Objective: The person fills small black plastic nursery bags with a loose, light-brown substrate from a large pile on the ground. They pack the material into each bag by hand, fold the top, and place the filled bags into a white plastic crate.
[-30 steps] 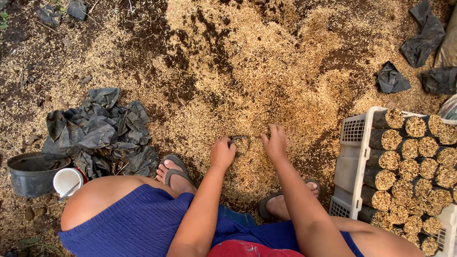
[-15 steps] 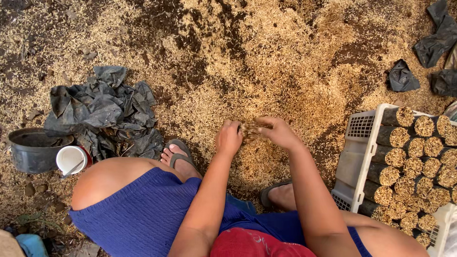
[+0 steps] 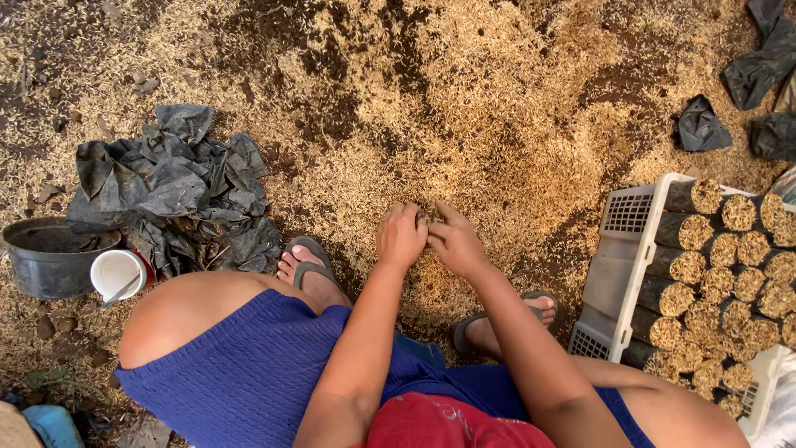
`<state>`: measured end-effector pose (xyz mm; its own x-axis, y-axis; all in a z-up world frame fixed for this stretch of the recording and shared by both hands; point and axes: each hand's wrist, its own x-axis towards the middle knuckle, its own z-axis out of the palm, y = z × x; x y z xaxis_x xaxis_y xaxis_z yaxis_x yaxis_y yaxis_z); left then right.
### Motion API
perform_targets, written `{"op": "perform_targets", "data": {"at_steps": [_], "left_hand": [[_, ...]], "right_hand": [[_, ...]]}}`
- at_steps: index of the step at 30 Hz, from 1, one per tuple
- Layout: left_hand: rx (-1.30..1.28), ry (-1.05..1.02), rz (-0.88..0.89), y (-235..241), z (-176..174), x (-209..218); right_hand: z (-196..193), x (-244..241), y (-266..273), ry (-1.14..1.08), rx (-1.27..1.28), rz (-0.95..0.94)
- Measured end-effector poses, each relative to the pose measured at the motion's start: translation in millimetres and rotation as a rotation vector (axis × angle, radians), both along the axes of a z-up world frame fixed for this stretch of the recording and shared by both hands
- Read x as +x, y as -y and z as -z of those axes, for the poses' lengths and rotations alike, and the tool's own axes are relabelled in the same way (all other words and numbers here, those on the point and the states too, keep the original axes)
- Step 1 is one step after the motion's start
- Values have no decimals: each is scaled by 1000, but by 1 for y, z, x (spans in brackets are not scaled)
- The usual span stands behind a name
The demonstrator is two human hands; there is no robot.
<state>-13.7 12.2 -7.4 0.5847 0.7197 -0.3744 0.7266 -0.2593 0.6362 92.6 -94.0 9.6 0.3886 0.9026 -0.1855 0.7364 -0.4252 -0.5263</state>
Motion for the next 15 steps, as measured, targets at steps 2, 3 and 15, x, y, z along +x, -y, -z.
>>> {"op": "perform_targets", "data": {"at_steps": [2, 3, 15], "left_hand": [[52, 101, -20, -1, 1, -2], [82, 155, -34, -3, 3, 0], [-28, 17, -86, 7, 23, -6]], "right_hand": [[-1, 2, 3, -188, 19, 223], [-2, 5, 0, -292, -41, 378], [-6, 11, 0, -79, -124, 64]]}}
